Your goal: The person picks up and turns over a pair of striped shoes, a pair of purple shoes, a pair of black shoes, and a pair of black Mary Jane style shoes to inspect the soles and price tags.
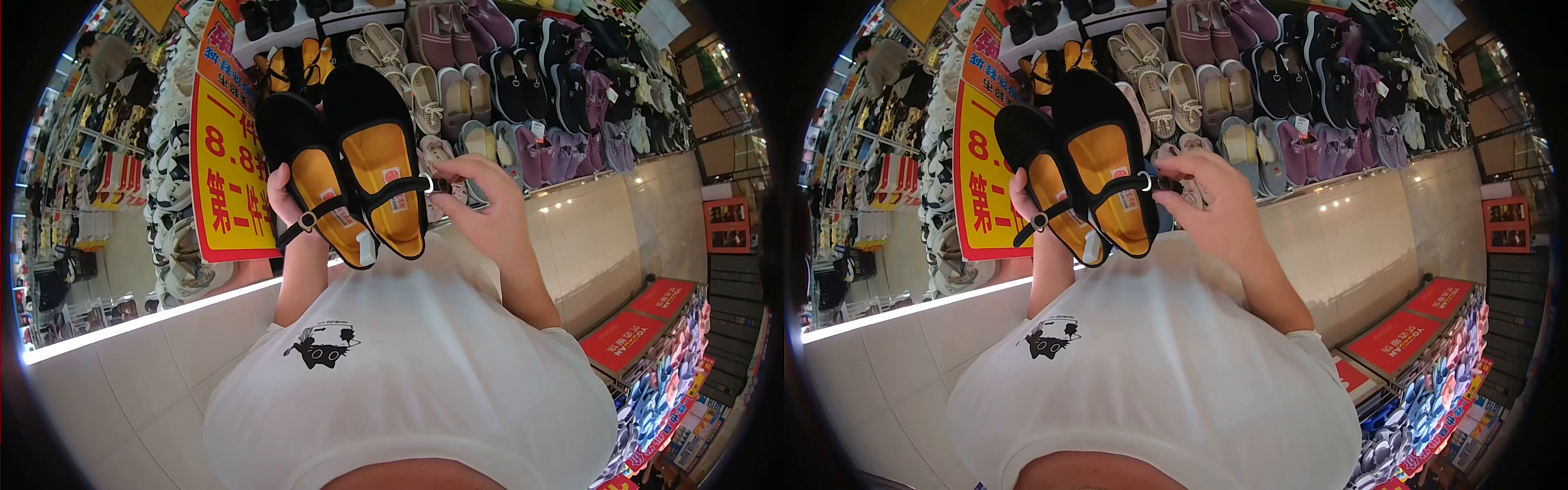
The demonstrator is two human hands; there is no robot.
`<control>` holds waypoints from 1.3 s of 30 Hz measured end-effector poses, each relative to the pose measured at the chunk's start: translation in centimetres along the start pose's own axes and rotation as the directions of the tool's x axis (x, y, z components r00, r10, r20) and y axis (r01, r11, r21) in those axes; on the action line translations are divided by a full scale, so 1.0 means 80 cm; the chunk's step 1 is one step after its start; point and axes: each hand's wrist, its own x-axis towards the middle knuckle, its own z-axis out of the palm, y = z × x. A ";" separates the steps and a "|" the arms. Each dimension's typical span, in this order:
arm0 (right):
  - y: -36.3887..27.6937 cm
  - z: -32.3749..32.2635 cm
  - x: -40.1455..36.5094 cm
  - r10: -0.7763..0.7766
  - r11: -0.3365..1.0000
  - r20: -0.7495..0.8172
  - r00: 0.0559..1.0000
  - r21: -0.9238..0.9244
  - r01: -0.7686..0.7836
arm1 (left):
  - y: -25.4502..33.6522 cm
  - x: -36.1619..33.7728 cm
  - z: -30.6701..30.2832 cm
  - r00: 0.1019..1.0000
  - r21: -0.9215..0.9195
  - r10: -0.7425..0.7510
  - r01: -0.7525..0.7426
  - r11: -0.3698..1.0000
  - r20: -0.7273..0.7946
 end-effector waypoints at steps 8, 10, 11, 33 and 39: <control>0.013 -0.010 -0.004 0.036 0.999 0.053 0.998 0.026 -0.037 | 0.002 0.005 -0.005 0.998 0.135 0.018 -0.010 0.991 -0.062; 0.014 -0.010 -0.004 0.059 0.994 0.055 0.997 0.090 -0.064 | 0.000 0.008 -0.004 0.997 0.174 0.036 -0.023 0.984 -0.074; 0.013 -0.010 -0.005 0.069 0.988 0.050 0.996 0.137 -0.075 | -0.003 0.010 -0.003 0.998 0.166 0.041 -0.032 0.986 -0.048; -0.008 -0.005 -0.001 0.045 0.992 0.145 0.988 -0.127 -0.026 | -0.001 0.010 -0.021 0.998 0.188 -0.016 0.005 0.982 0.054; 0.000 -0.010 0.002 -0.036 0.998 0.123 0.992 -0.039 0.041 | -0.001 0.007 -0.016 1.000 0.144 -0.017 0.020 0.989 -0.017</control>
